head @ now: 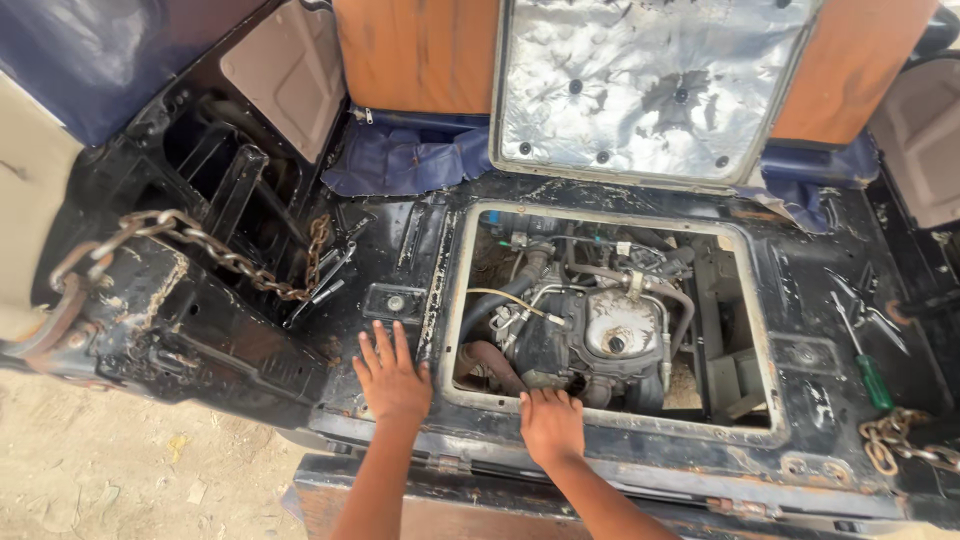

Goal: The person opens the engine compartment cover of a vehicle and uses a wrench to loosen and remove bolts from the engine. The person then removes a metal bracket and places it aside before continuing to work on the engine components.

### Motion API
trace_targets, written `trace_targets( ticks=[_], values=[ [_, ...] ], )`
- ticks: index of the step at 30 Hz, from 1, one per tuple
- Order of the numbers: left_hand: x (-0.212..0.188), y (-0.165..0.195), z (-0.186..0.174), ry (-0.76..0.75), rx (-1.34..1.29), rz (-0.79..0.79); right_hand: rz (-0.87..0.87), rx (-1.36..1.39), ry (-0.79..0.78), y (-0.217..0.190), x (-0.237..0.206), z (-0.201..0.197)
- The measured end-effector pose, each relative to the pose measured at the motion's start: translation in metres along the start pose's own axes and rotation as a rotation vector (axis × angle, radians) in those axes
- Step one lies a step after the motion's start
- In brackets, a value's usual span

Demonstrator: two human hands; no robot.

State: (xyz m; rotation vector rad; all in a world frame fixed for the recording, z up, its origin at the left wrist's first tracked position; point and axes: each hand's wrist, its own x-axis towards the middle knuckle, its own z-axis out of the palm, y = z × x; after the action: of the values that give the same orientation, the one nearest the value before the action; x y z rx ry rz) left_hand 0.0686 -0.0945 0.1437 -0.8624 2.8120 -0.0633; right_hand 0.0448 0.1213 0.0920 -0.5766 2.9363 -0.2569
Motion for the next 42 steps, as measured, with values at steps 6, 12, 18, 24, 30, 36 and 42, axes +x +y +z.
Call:
trace_targets(
  ticks=[6, 12, 18, 24, 30, 36, 42],
  values=[
    [0.129, -0.066, -0.025, 0.030, -0.274, -0.066, 0.020, 0.046, 0.012, 0.008, 0.013, 0.030],
    [0.178, -0.075, -0.009, 0.060, -0.092, -0.154, 0.026, 0.065, -0.021, 0.016, 0.012, 0.048],
    [0.181, -0.071, 0.027, 0.175, 0.079, -0.132, 0.007, 0.072, -0.008, 0.023, 0.014, 0.055],
    [0.188, -0.066, 0.034, 0.142, 0.014, -0.138, -0.007, 0.101, 0.035, 0.023, 0.014, 0.053],
    [0.136, -0.011, 0.041, -0.105, -0.331, 0.287, -0.010, 0.118, 0.075, 0.024, 0.013, 0.057],
    [0.000, 0.068, 0.067, -0.222, -1.028, 0.220, 0.004, 0.151, 0.094, 0.020, 0.013, 0.041],
    [-0.116, 0.082, 0.100, -0.218, -1.292, 0.153, 0.023, 0.173, 0.034, 0.017, 0.009, 0.026]
  ],
)
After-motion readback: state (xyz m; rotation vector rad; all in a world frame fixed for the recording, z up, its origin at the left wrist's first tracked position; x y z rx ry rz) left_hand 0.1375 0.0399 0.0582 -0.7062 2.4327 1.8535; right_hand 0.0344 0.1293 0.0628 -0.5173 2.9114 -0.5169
